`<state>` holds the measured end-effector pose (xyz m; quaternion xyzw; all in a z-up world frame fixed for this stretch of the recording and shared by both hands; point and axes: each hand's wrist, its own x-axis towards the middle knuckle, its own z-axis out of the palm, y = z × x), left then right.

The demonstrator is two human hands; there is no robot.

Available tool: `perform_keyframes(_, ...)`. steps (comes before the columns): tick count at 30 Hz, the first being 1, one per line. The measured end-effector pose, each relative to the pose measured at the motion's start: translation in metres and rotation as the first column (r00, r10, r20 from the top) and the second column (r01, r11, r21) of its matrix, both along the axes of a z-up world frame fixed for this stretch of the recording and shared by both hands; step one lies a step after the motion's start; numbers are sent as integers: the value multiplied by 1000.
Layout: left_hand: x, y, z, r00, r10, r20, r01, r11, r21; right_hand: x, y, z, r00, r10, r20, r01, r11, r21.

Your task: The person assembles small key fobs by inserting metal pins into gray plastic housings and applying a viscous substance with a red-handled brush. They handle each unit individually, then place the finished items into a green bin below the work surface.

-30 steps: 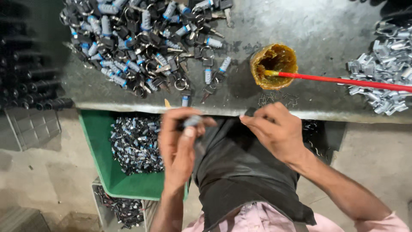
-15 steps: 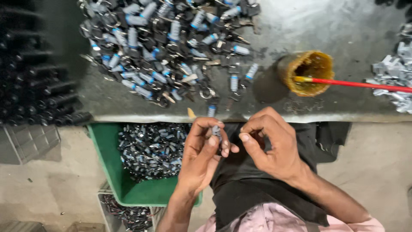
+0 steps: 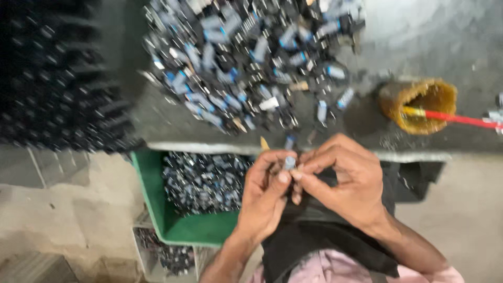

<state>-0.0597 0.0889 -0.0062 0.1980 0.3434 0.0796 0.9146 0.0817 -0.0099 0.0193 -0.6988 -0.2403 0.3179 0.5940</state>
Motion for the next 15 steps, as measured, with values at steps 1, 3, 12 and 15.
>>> perform_keyframes(1,-2,-8,-4,1000,7,6,-7,1000,6,-1,-8,-1,1000,-7,-14,7,1000,4)
perform_keyframes(3,-3,-24,-7,1000,15,16,-15,1000,21,-1,-25,3,1000,7,-13,-8,998,-67)
perform_keyframes(12,4,-78,-4,996,-85,31,84,996,37,14,-96,-7,934,-3,-356,40,995,96)
perform_keyframes(15,15,-71,-3,980,-185,69,172,970,170,23,-115,-14,907,-11,-420,116,967,225)
